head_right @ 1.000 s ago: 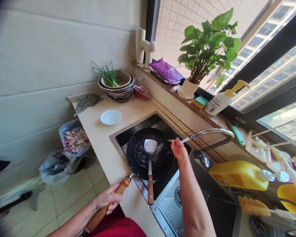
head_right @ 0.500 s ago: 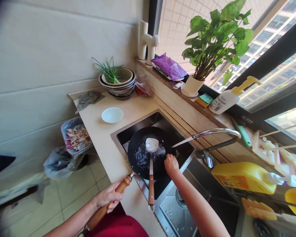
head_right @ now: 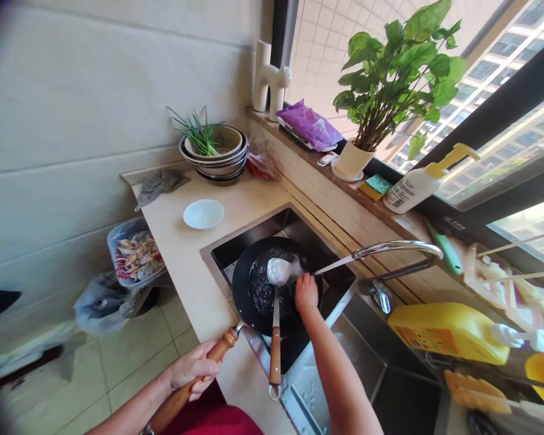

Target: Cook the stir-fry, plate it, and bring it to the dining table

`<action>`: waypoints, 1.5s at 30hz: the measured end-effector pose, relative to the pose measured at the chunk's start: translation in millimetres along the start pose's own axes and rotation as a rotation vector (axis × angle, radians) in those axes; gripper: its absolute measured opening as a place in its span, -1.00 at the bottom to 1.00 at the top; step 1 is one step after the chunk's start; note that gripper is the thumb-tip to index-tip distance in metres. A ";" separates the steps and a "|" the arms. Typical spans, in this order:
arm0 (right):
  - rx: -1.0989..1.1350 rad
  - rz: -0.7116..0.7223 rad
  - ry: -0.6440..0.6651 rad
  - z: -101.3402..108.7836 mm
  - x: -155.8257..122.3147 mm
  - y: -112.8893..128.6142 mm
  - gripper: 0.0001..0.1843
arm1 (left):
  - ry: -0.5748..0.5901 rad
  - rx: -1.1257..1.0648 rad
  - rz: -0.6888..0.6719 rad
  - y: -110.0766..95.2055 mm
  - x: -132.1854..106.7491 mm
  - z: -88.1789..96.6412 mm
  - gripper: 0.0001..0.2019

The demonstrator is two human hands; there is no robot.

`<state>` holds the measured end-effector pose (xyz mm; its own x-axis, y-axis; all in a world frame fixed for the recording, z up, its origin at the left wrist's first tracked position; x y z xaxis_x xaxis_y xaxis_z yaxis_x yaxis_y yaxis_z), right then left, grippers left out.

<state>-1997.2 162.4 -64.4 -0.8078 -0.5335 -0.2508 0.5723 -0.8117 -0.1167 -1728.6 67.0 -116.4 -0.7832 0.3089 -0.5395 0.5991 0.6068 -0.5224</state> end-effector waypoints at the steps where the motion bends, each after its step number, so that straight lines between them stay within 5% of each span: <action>1: 0.018 -0.016 -0.018 1.1 -1.2 6.6 -0.70 | -0.006 0.003 0.001 0.7 0.0 0.3 -0.62; 5: 0.077 -0.079 -0.170 28.7 -26.6 2.0 -0.70 | -0.024 0.013 0.016 8.5 2.5 5.0 -0.59; 7: 0.084 -0.170 -0.288 55.0 -48.2 -38.7 -0.69 | -0.026 0.017 0.023 10.7 3.4 5.7 -0.56; 11: 0.043 -0.536 -0.627 93.2 -101.8 -159.7 -0.34 | -0.002 0.007 0.023 5.0 0.7 -1.4 -0.60; 13: 0.037 -0.588 -0.650 80.8 -111.3 -192.9 -0.28 | -0.008 0.006 0.025 1.6 -1.0 -3.0 -0.62; 16: 0.058 -0.575 -0.599 49.6 -113.0 -204.9 -0.30 | -0.012 0.004 0.023 0.9 -1.2 -2.2 -0.64; 22: 0.119 -0.612 -0.524 50.5 -137.4 -159.6 -0.31 | 0.000 -0.006 0.001 1.7 1.5 -2.6 -0.63; 24: 0.311 -0.522 -0.340 44.7 -139.5 -115.6 -0.27 | -0.012 -0.017 0.002 0.0 1.3 -4.2 -0.63; 27: 0.653 -0.103 0.062 24.3 -140.1 -3.7 -0.18 | -0.026 -0.022 0.016 -2.6 0.5 -7.3 -0.64; 30: 0.495 0.087 0.281 13.5 -147.8 58.5 -0.15 | -0.031 -0.016 0.030 -3.6 0.7 -8.3 -0.63; 33: 0.100 0.013 0.338 16.5 -140.2 37.3 -0.24 | -0.022 -0.031 0.024 -4.8 2.3 -8.3 -0.62; 36: -0.172 0.013 0.243 51.7 -131.0 -5.9 -0.28 | -0.001 -0.033 0.017 -7.0 3.5 -10.8 -0.65; 39: -0.242 0.086 0.288 79.6 -136.7 -31.7 -0.34 | 0.016 -0.037 0.031 -9.2 3.3 -14.9 -0.67; 45: 0.048 0.248 0.337 92.1 -140.7 3.8 -0.55 | 0.030 -0.097 0.140 -8.5 2.1 -22.9 -0.64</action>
<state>-1894.4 212.4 58.9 -0.5502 -0.6133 -0.5667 0.7303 -0.6825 0.0297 -1739.1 79.2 -98.0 -0.6985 0.4165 -0.5819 0.6853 0.6233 -0.3765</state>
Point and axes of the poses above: each hand's wrist, its own x-axis towards the middle knuckle, its own z-axis out of the back of the hand, y = z × x, the point moved 10 cm from there along x, towards the middle knuckle, and after that the axes turned 5 degrees about -x, right-handed, at the moved point
